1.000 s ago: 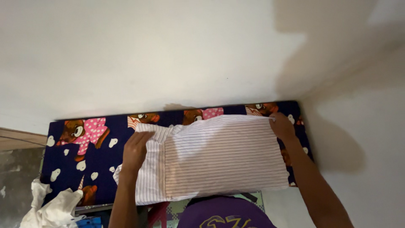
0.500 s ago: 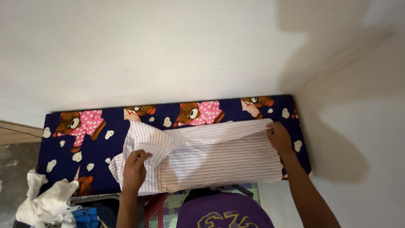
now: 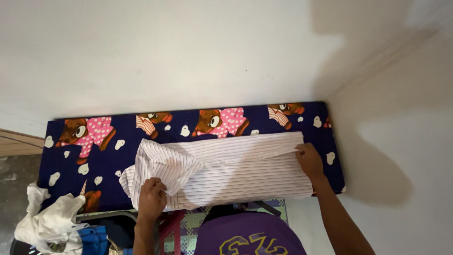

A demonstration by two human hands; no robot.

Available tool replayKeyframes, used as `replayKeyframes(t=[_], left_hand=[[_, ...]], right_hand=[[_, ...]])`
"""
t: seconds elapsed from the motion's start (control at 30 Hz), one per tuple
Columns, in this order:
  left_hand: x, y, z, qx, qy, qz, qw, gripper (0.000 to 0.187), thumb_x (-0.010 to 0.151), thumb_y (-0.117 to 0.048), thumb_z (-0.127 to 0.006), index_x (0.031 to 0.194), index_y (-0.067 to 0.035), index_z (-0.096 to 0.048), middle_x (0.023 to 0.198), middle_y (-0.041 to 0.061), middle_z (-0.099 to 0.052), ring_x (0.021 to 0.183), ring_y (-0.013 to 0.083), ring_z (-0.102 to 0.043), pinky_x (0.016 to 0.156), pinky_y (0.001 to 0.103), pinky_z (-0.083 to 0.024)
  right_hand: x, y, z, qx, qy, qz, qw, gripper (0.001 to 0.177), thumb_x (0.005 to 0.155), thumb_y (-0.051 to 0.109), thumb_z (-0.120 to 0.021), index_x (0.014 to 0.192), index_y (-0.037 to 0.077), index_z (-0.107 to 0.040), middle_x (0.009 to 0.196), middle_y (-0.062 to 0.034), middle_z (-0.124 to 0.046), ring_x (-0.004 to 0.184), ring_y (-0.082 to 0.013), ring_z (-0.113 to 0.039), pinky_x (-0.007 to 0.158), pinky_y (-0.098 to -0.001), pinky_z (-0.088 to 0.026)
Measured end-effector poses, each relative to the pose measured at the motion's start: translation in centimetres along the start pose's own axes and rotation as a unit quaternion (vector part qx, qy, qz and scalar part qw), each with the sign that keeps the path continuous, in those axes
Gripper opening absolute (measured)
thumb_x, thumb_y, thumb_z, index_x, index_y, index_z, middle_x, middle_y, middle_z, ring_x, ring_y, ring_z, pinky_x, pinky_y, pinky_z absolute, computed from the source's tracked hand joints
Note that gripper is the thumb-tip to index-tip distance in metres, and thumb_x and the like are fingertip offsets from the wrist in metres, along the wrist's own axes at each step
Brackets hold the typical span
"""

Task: The person folds a striped shirt by hand on a patterned surface, smoothing the fabric and folding the sleeves and body inward.

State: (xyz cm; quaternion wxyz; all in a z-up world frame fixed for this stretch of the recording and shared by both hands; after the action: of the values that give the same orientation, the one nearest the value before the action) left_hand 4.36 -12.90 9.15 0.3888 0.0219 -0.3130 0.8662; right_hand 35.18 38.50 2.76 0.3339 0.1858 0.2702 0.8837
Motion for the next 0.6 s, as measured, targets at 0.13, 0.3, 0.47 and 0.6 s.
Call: replayKeyframes(t=[0.13, 0.3, 0.47, 0.6], left_hand=[[0.3, 0.1, -1.3, 0.001, 0.036, 0.014, 0.999, 0.007, 0.067, -0.008, -0.069, 0.071, -0.003, -0.066, 0.095, 0.010, -0.065, 0.089, 0.0313, -0.059, 0.077, 0.046, -0.047], [2.7, 1.2, -4.2, 0.063, -0.073, 0.067, 0.993, 0.018, 0.089, -0.013, -0.066, 0.101, 0.000, -0.067, 0.113, 0.018, -0.062, 0.101, 0.0332, -0.059, 0.084, 0.047, -0.049], [6.5, 10.0, -4.7, 0.033, -0.215, 0.216, 0.952, 0.035, 0.099, -0.025, -0.068, 0.114, 0.006, -0.060, 0.116, 0.027, -0.057, 0.111, 0.0437, -0.056, 0.094, 0.052, -0.049], [9.3, 17.0, -6.4, -0.020, -0.158, 0.374, 0.914, 0.051, 0.100, -0.045, -0.070, 0.104, 0.005, -0.065, 0.106, 0.026, -0.067, 0.103, 0.0445, -0.065, 0.091, 0.051, -0.051]], right_hand=[[-0.7, 0.4, 0.2, -0.011, 0.010, -0.027, 1.000, 0.017, 0.090, 0.009, -0.070, 0.106, 0.004, -0.070, 0.107, -0.0122, -0.067, 0.091, -0.0270, -0.071, 0.079, -0.0373, -0.057], [-1.1, 0.7, 0.1, -0.024, 0.021, -0.048, 0.998, 0.020, 0.088, 0.007, -0.069, 0.107, 0.005, -0.071, 0.110, -0.0118, -0.067, 0.091, -0.0286, -0.070, 0.080, -0.0381, -0.056], [-0.9, 0.1, -0.6, -0.045, 0.011, -0.014, 0.999, 0.017, 0.088, 0.007, -0.071, 0.104, 0.006, -0.071, 0.107, -0.0114, -0.066, 0.095, -0.0313, -0.068, 0.082, -0.0401, -0.055], [-0.8, -1.1, -1.3, -0.021, 0.021, -0.038, 0.999, 0.017, 0.087, 0.011, -0.072, 0.104, 0.009, -0.071, 0.107, -0.0096, -0.066, 0.093, -0.0289, -0.068, 0.083, -0.0400, -0.056]])
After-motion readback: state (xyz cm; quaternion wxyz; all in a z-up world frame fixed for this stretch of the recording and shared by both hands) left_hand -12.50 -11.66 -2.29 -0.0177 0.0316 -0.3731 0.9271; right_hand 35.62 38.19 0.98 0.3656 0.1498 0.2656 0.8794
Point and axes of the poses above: each hand's wrist, its own x-axis towards the middle knuckle, its own z-axis out of the back of the hand, y = z × x, the point moved 7 cm from there along x, towards the middle knuckle
